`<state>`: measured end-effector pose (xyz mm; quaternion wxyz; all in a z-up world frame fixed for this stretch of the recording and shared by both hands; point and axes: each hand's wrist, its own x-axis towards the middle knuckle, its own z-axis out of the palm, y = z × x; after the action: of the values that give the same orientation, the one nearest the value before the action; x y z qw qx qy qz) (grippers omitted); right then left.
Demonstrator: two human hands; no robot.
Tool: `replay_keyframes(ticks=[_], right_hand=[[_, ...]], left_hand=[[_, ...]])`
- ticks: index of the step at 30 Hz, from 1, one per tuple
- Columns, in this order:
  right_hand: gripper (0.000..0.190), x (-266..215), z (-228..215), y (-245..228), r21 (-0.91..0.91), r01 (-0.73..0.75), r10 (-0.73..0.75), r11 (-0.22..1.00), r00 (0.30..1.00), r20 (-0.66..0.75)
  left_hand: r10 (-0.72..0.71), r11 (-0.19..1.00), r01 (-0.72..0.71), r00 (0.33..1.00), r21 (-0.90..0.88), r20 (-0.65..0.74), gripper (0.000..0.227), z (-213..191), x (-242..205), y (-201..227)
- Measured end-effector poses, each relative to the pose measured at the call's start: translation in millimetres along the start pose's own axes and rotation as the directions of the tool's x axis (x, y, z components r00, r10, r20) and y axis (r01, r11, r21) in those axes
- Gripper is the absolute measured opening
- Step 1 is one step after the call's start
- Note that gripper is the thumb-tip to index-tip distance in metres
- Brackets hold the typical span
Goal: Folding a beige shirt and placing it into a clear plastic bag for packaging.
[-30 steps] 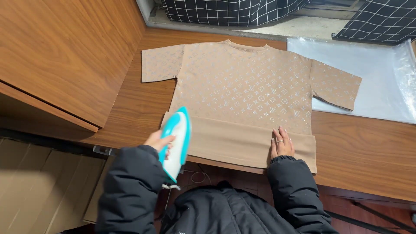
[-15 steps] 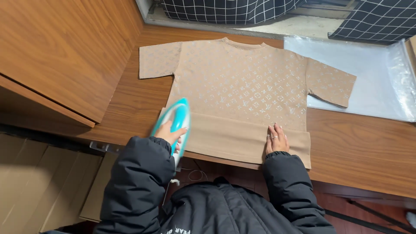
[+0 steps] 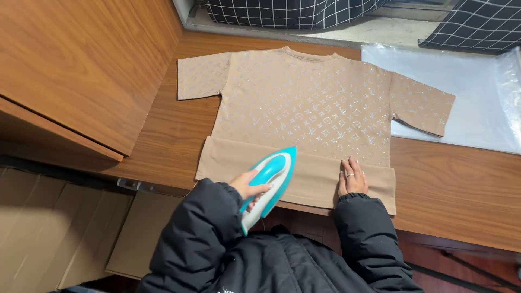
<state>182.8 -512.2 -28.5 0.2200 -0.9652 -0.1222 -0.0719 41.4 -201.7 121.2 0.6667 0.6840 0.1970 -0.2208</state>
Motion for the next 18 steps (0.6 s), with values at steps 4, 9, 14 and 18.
replay_keyframes(ticks=[4, 9, 14, 18], right_hand=[[0.033, -2, -6, -5, 0.032, 0.001, -0.002, 0.999, 1.000, 0.016], [0.034, 0, -3, -2, 0.020, 0.019, -0.019, 1.000, 1.000, 0.004], [0.034, 0, -5, -4, 0.034, 0.018, -0.018, 0.999, 1.000, 0.002], [0.035, -1, -8, -6, 0.038, 0.018, -0.019, 0.999, 1.000, 0.003]], left_hand=[[-0.029, 0.997, 0.025, 0.998, -0.072, -0.057, 0.029, -40, -9, -11], [-0.034, 0.999, 0.028, 0.959, -0.026, -0.282, 0.027, -105, -35, -26], [-0.116, 0.981, 0.022, 0.863, -0.193, -0.492, 0.026, -130, -75, -12], [-0.126, 0.965, -0.025, 0.831, -0.263, -0.542, 0.026, -132, -81, -8]])
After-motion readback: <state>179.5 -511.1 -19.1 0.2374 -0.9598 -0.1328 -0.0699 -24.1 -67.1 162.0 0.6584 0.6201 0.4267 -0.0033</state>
